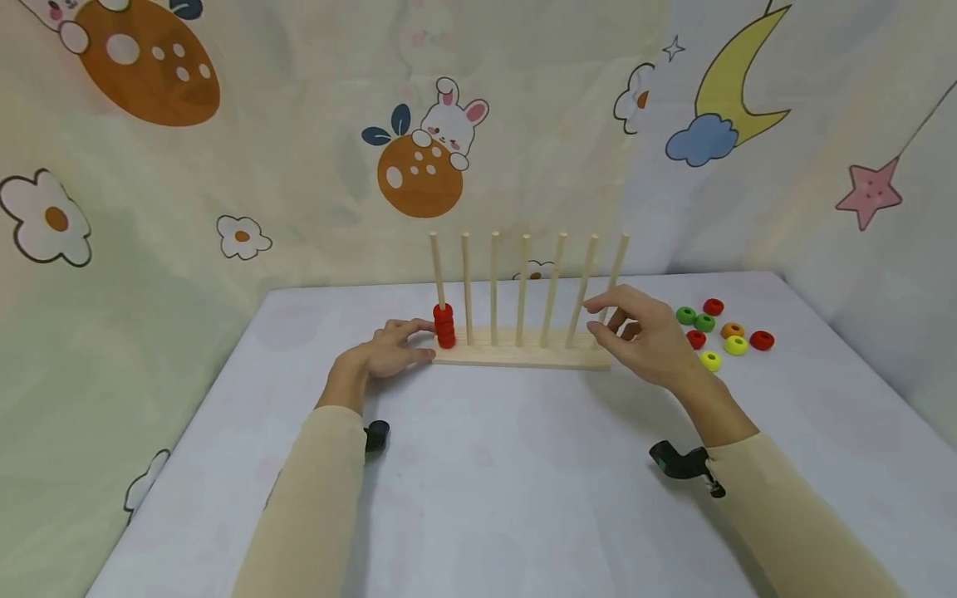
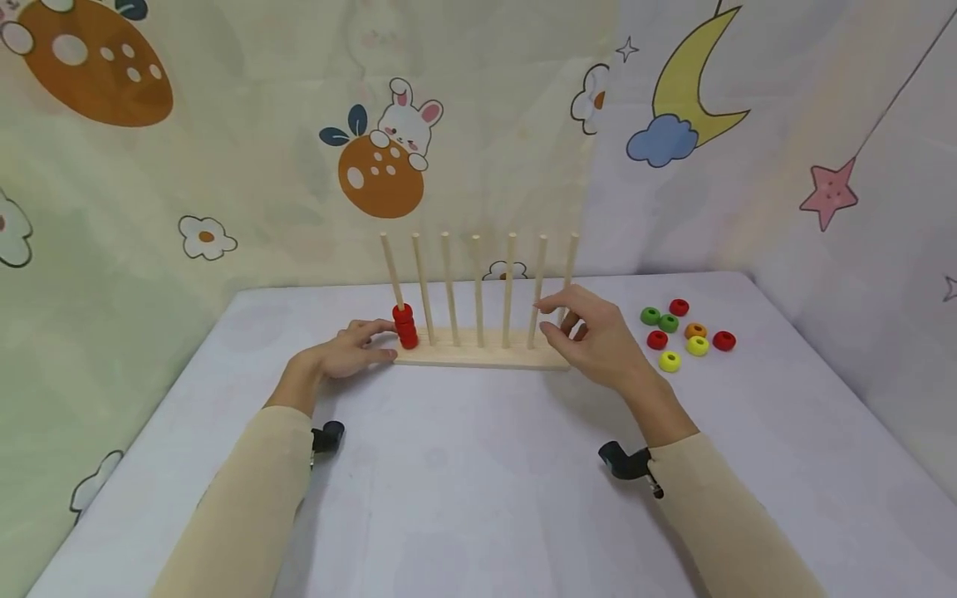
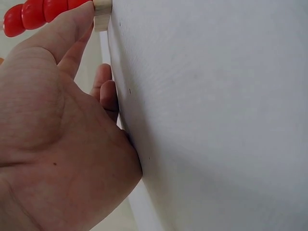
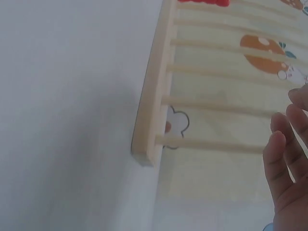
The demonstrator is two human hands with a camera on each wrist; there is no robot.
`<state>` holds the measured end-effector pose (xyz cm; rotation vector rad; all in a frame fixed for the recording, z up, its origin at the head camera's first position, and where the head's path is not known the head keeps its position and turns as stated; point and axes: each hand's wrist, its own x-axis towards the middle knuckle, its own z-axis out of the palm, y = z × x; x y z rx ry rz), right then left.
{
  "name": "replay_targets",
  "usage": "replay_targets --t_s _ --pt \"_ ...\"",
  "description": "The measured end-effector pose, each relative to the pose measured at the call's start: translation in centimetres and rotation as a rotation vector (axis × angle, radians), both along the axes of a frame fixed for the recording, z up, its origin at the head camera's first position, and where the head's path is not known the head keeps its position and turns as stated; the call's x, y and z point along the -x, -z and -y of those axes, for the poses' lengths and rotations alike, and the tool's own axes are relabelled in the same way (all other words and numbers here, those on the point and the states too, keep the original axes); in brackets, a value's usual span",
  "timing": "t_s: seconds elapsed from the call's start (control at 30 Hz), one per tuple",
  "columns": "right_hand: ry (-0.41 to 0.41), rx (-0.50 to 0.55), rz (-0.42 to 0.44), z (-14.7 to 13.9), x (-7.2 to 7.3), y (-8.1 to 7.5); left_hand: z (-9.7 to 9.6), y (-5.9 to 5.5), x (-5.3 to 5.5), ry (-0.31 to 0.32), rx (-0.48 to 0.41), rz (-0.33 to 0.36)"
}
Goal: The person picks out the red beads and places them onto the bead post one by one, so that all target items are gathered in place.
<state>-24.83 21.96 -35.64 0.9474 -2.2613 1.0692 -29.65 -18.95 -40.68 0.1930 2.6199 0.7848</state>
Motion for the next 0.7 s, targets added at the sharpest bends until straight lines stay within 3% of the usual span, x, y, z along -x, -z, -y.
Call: replay_targets --t_s 0.13,0.33,0.57,0.7 --pt "0.040 -0.001 -0.003 -1.2 0.1 -0.1 0.0 0.2 0.3 -0.010 0.005 0.008" --pt "0.078 -0.013 0.009 -2.5 0.5 -0.2 -0.1 -0.6 -0.2 0.000 0.000 -0.006" --pt "0.176 -0.052 0.113 -3.9 0.5 0.7 -0.3 -0.4 -0.6 -0.009 -0.002 -0.004" --pt "0.212 -0.078 0.112 -5.1 0.5 1.2 -0.5 -0.3 -0.2 -0.026 0.011 0.007"
